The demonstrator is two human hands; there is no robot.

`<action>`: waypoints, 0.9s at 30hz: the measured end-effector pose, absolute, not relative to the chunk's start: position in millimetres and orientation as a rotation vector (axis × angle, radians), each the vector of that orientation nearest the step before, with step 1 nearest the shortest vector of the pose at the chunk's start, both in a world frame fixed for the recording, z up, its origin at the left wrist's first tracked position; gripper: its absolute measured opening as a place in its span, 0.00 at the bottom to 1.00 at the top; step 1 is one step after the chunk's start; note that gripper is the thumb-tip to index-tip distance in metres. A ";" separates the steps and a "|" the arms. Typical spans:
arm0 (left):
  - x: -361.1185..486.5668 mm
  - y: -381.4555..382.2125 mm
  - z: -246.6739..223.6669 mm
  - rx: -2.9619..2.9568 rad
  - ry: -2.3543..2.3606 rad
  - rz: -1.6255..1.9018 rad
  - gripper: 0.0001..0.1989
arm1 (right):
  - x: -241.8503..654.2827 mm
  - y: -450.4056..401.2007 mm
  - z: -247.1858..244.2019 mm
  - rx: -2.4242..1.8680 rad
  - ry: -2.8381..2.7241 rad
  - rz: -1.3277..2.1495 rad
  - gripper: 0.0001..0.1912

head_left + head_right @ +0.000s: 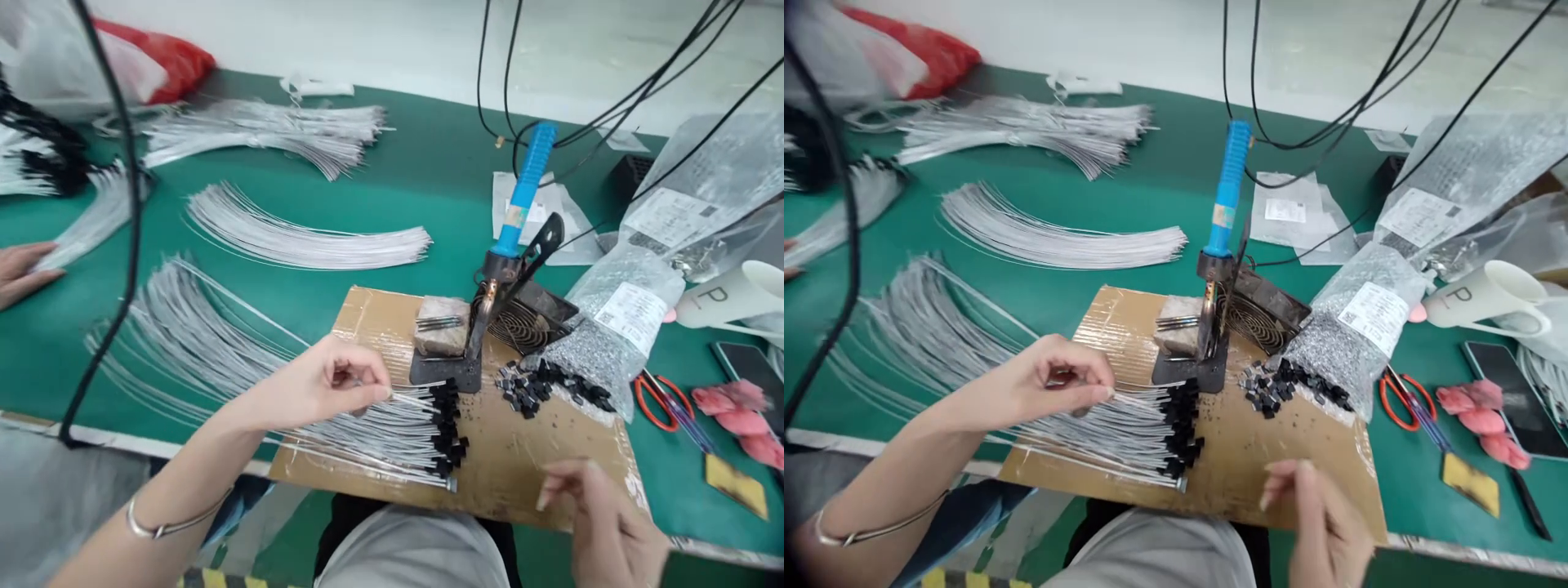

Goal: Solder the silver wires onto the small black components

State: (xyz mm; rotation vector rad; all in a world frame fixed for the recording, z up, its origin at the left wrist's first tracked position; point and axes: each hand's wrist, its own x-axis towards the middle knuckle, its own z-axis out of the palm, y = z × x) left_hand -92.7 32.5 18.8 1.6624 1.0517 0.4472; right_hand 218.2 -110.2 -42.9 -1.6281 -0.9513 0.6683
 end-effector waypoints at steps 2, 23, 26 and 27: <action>-80.2 24.9 15.2 1.584 0.979 0.429 0.12 | 191.6 -105.1 -27.5 -1.560 -0.992 0.866 0.17; -47.1 2.2 7.2 1.559 1.125 0.465 0.13 | 154.2 -63.2 -17.3 -1.414 -0.828 1.468 0.13; -47.6 1.0 7.6 1.562 1.107 0.487 0.12 | 155.6 -61.4 -16.4 -1.405 -0.780 1.551 0.15; -48.1 0.5 7.8 1.561 1.101 0.496 0.12 | 156.2 -60.9 -16.2 -1.400 -0.768 1.580 0.16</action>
